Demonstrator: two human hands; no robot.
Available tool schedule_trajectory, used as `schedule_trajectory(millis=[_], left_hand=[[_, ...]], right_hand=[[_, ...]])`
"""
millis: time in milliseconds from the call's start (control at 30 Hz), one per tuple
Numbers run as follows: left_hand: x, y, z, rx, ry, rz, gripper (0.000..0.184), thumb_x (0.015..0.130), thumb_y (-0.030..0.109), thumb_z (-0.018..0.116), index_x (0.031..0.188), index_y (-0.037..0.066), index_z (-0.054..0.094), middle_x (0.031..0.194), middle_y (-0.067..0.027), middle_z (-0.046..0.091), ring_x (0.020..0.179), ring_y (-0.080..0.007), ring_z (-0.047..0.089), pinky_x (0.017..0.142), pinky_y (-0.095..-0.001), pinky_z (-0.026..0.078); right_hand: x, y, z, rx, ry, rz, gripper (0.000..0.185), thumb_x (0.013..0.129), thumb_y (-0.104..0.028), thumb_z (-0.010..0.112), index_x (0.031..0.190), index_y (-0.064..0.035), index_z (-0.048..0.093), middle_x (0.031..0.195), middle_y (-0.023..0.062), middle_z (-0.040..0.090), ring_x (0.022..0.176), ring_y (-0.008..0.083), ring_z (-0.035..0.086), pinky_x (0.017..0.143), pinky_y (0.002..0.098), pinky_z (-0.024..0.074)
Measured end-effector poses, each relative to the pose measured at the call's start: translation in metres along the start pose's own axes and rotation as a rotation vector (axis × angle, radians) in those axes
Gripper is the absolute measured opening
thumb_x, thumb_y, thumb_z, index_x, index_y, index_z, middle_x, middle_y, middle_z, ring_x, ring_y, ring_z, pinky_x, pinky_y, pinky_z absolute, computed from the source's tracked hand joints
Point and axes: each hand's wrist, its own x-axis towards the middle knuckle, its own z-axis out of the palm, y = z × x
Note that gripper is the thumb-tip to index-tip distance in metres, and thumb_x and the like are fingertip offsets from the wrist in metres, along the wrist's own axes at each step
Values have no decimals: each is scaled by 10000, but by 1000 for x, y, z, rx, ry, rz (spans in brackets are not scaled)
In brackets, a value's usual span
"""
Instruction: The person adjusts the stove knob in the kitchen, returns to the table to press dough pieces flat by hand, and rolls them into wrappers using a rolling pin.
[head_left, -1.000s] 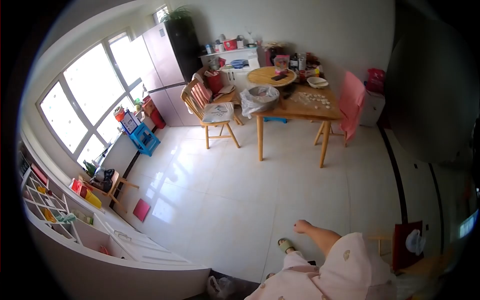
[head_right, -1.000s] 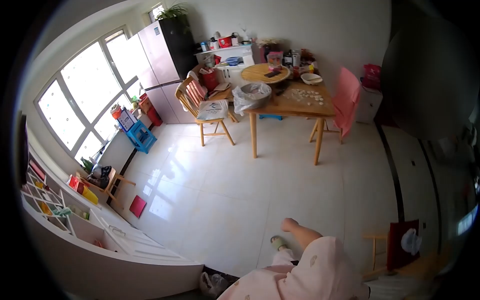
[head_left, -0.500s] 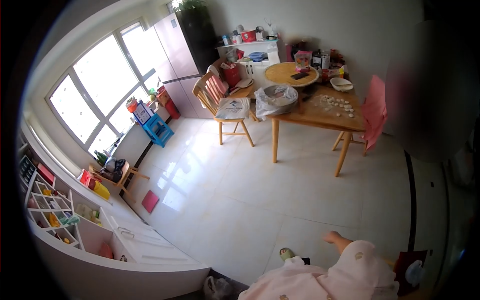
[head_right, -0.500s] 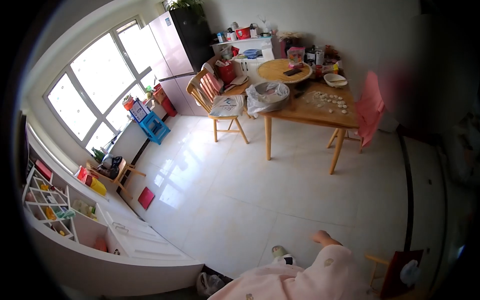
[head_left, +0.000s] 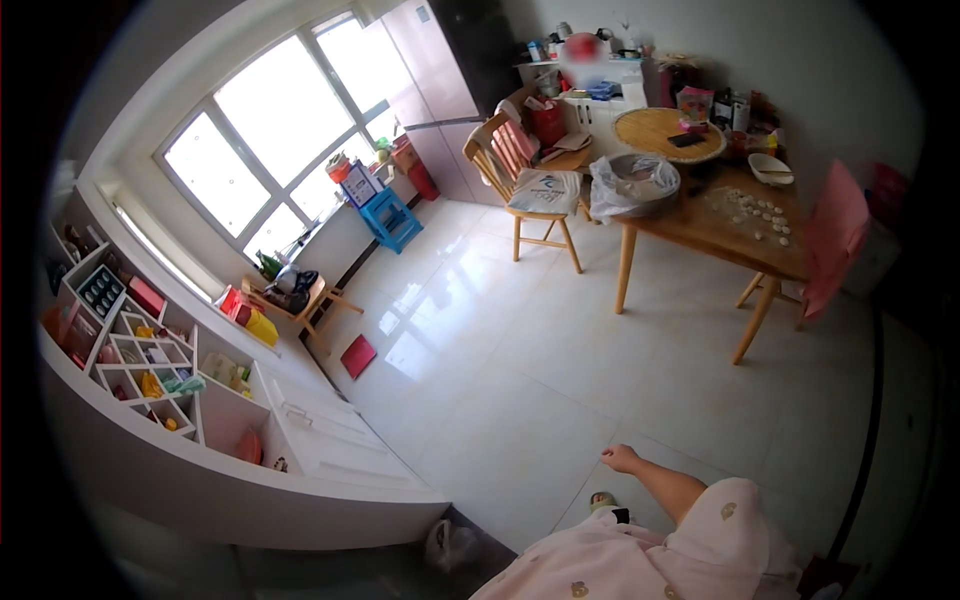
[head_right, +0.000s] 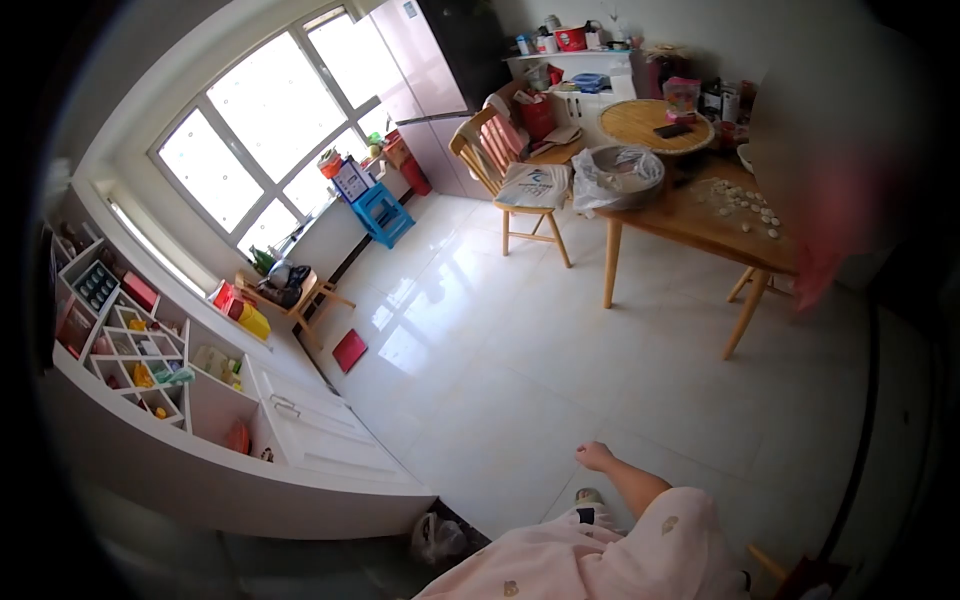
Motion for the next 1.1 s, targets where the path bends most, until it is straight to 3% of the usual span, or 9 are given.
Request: schedule_trajectory(millis=[100, 367, 467, 567, 700, 800, 1100], left_hand=[[1, -3, -3, -15, 32, -28, 549, 906, 170, 660, 1387, -14, 472, 1327, -230, 540, 1209, -329, 555, 986, -455, 484], [7, -9, -4, -38, 86, -80, 486, 924, 164, 628, 1360, -13, 508, 1293, -230, 570, 1187, -324, 573, 962, -452, 498], [8, -8, 5, -33, 89, -88, 463, 931, 162, 616, 1350, -13, 522, 1281, -230, 581, 1179, -322, 580, 953, -452, 504], [16, -1, 25, -28, 68, -79, 442, 938, 159, 604, 1340, -12, 536, 1268, -230, 592, 1170, -321, 587, 944, -451, 509], [42, 19, 72, 14, -2, -46, 416, 947, 156, 589, 1326, -12, 554, 1251, -229, 607, 1159, -318, 596, 933, -450, 516], [65, 37, 125, 53, -73, -26, 398, 954, 154, 577, 1316, -11, 568, 1238, -229, 618, 1151, -316, 603, 924, -449, 522], [150, 81, 330, 146, -158, -127, 355, 974, 147, 541, 1285, -10, 609, 1200, -229, 651, 1126, -311, 624, 897, -447, 538]], right_hand=[[7, 4, 11, -152, -122, -48, 469, 843, -437, 659, 1096, -55, 762, 1066, 192, 748, 1015, 357, 708, 926, 428, 550], [7, 74, -20, -519, -289, 188, 434, 823, -417, 659, 1073, -81, 775, 1084, 188, 744, 1036, 368, 698, 940, 448, 548], [18, 86, -38, -775, -445, 39, 368, 922, -235, 517, 1163, -66, 738, 1245, 183, 696, 1127, 395, 666, 970, 476, 541], [31, 88, -51, -550, -288, 77, 432, 836, -376, 624, 1146, -105, 755, 1225, 175, 706, 1147, 354, 657, 1020, 442, 506], [27, 71, -94, -366, -213, 108, 437, 834, -370, 625, 1173, -126, 752, 1208, 149, 721, 1135, 350, 669, 997, 441, 522], [42, 106, -119, -331, -140, 217, 430, 828, -364, 637, 1165, -124, 753, 1158, 145, 739, 1085, 350, 689, 967, 441, 537], [87, 157, -260, -139, -20, 334, 382, 835, -348, 632, 1114, -121, 761, 1059, 163, 753, 972, 331, 719, 898, 442, 555]])
